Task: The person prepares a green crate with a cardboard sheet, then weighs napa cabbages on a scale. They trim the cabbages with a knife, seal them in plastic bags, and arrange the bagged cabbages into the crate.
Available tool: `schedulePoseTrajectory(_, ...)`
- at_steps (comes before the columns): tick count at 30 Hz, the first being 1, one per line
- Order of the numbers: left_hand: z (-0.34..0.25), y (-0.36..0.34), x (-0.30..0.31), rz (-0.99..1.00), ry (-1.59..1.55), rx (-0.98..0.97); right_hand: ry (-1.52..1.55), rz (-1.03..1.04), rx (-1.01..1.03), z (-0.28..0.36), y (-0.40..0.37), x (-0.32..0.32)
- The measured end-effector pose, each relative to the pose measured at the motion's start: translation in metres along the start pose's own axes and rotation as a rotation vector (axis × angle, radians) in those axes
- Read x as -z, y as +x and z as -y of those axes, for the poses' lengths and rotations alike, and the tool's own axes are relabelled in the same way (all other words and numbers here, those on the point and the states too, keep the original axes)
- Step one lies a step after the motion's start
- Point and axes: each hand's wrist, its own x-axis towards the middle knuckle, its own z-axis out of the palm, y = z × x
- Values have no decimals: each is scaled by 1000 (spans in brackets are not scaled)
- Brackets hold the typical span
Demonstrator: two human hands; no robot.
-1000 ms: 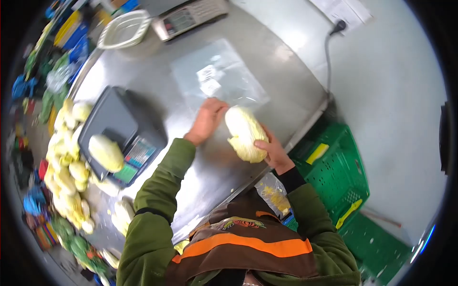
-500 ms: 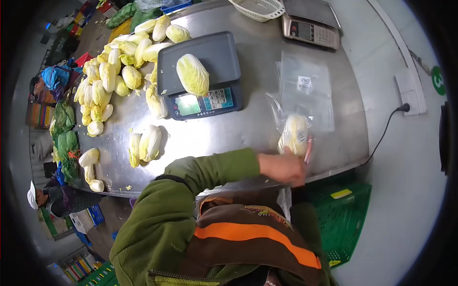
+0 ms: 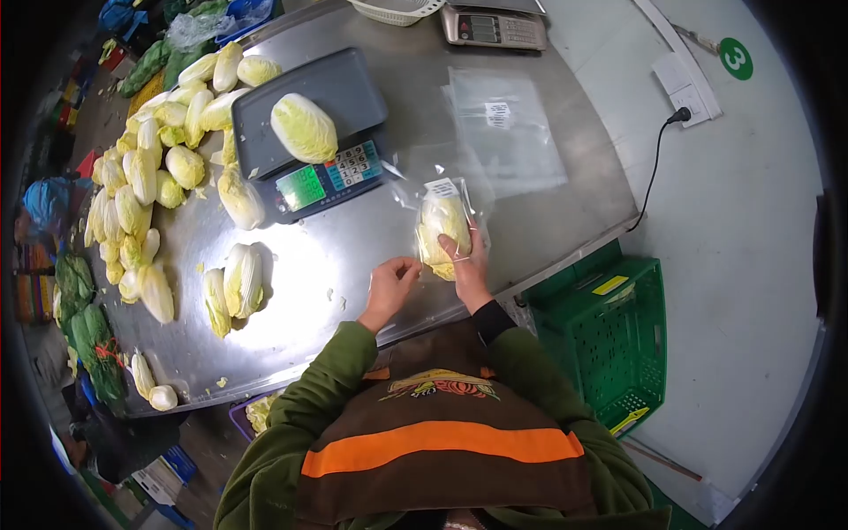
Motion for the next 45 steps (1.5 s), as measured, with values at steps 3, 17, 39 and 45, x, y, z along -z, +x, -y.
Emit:
schedulePoseTrajectory(3,22,-30,28,56,95,-34,-456,49,266,-27,13,-12)
schedulePoseTrajectory(17,40,-127,70,-88,170,-161,-234,289,186,-93,-12,-113)
schedulePoseTrajectory(39,61,-175,100,-388,396,129,-1046,710,487,-43,-146,-45)
schedulePoseTrajectory(45,90,-170,112,-256,-106,390,-990,697,518,-60,-148,-80)
